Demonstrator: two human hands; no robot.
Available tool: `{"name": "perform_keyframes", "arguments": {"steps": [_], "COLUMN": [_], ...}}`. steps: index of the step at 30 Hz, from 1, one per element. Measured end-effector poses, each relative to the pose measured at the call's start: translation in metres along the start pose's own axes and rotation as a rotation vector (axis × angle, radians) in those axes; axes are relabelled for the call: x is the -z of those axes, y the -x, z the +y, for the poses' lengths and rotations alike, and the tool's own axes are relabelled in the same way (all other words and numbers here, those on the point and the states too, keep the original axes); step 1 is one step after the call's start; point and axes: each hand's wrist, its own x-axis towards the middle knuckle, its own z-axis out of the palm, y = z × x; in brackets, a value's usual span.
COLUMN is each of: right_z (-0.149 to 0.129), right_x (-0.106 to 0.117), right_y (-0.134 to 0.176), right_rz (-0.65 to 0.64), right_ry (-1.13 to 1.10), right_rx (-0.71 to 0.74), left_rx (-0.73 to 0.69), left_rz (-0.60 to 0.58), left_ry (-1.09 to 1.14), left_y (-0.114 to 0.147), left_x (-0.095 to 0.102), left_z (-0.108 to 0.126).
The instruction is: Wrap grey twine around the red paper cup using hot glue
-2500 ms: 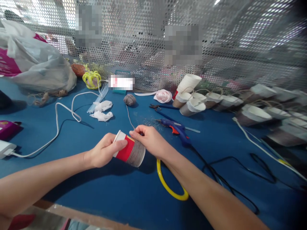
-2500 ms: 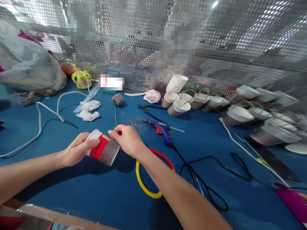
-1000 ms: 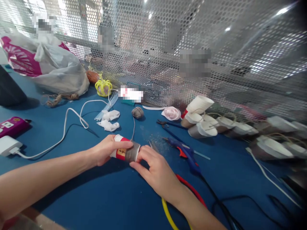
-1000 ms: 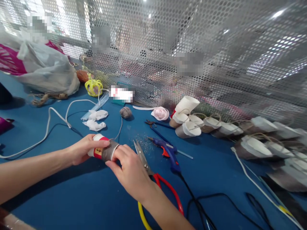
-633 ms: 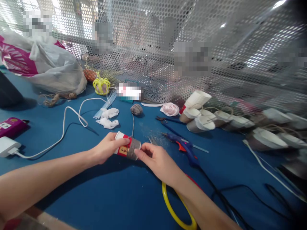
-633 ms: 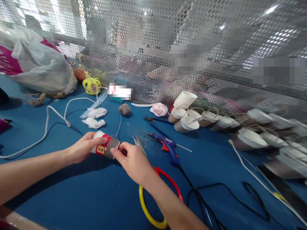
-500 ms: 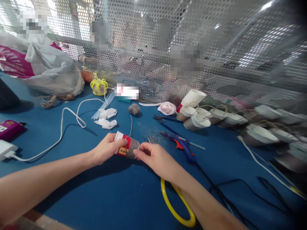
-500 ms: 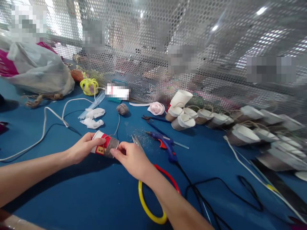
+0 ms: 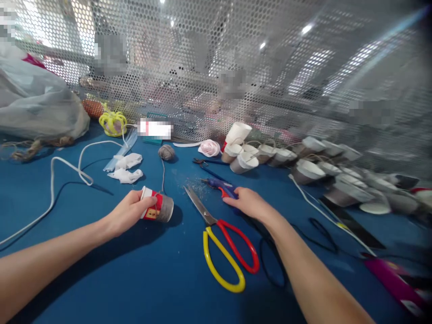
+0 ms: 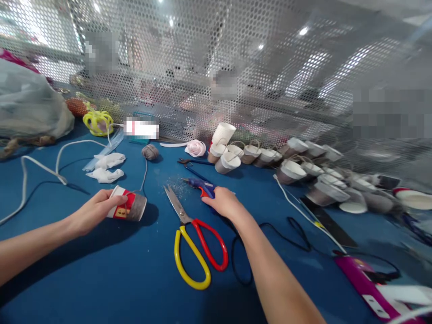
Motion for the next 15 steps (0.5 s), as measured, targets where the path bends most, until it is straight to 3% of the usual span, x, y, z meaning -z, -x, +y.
{"name": "perform_keyframes", "arguments": {"steps": [4, 9, 12, 15], "right_z": [-0.003, -0.021, -0.039, -0.058], "right_x": [-0.005, 0.015, 0.022, 0.019], "right_y": [0.002, 0.025, 0.05, 0.073], "right_rz": [0.004, 0.02, -0.131, -0.257], "right_ry": [-0.172, -0.484, -0.701, -0.652], "right_rx": [-0.035, 0.024, 0.13, 0.231], "left_rx": [0.005, -0.001, -0.015, -0.004], "left_rz": [0.02, -0.066, -0.088, -0.087], "left_ry": [-0.025, -0.036, -0.074, -0.112], "left_y": [0.0, 0.002, 0.001, 0.0], "left_x": [0.0, 0.001, 0.002, 0.004], "left_z": [0.003, 0.005, 0.004, 0.003]}}
